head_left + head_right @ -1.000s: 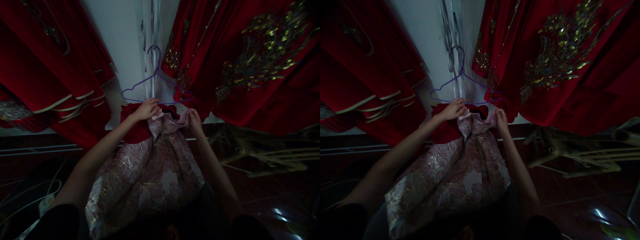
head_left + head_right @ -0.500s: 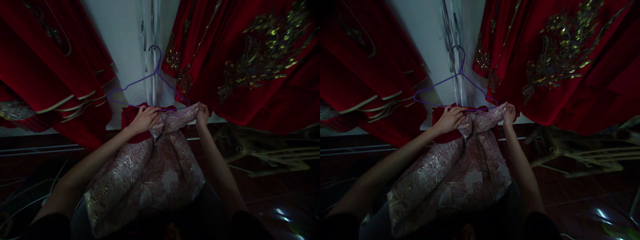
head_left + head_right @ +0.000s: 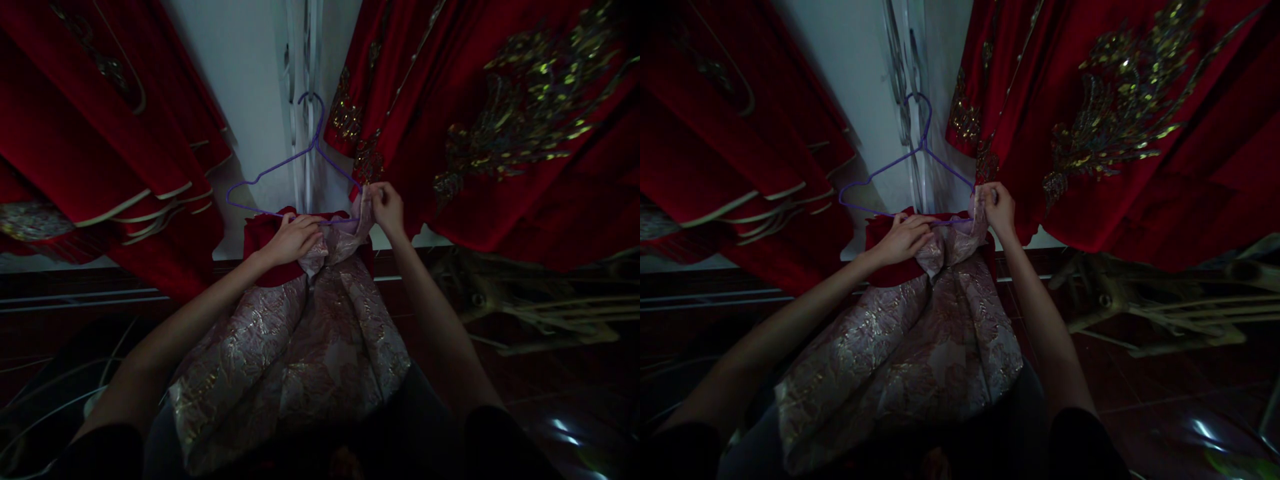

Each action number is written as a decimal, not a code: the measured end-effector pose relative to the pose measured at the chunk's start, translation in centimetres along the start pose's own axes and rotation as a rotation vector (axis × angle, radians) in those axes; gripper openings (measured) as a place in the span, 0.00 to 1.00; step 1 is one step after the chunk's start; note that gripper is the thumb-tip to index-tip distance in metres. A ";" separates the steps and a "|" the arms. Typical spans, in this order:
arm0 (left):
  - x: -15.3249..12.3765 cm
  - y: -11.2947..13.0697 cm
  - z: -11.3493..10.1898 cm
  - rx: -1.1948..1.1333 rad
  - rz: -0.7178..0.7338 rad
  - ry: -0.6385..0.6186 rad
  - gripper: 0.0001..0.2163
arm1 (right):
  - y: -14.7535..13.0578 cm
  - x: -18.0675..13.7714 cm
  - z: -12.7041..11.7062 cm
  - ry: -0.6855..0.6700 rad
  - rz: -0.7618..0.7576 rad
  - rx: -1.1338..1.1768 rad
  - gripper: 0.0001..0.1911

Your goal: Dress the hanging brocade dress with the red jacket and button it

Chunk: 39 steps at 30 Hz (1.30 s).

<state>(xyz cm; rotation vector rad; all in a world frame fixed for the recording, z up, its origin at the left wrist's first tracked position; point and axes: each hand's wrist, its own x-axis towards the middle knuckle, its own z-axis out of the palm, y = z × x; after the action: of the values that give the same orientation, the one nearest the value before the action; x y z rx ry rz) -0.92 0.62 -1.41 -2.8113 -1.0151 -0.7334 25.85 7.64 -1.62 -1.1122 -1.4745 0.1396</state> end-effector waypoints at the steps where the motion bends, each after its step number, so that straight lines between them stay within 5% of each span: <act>1: 0.1 0.0 0.1 -0.019 -0.010 0.003 0.15 | -0.9 0.3 0.3 -0.036 -0.030 -0.024 0.19; 7: 0.4 -0.3 1.0 -0.109 -0.068 0.052 0.17 | -2.8 0.5 2.0 -0.115 -0.047 -0.053 0.24; 10: -0.3 -1.7 1.5 -0.084 -0.190 0.198 0.18 | -2.2 0.7 1.9 -0.103 -0.061 -0.086 0.24; 14: -2.8 -6.8 1.8 -0.013 -0.620 0.538 0.19 | -1.8 1.5 1.0 -0.104 -0.085 -0.093 0.22; 19: -7.2 -14.3 0.4 0.069 -0.777 0.502 0.17 | -2.2 2.1 0.3 -0.110 -0.108 -0.078 0.21; 22: -8.9 -16.1 -0.6 0.078 -0.775 0.486 0.17 | -2.2 2.1 0.3 -0.100 -0.106 -0.057 0.21; 30: -8.8 -15.9 -1.1 -0.049 -0.742 0.532 0.17 | -2.2 2.3 0.1 -0.097 -0.127 -0.082 0.20; 39: -3.1 -15.4 -3.2 -0.109 -0.606 0.549 0.17 | -2.3 2.0 -0.3 -0.128 -0.122 -0.107 0.21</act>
<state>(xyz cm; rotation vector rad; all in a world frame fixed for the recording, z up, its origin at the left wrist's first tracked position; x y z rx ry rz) -13.78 10.10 -1.55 -2.1300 -1.7280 -1.5364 25.26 7.60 1.38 -1.1125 -1.6765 0.0476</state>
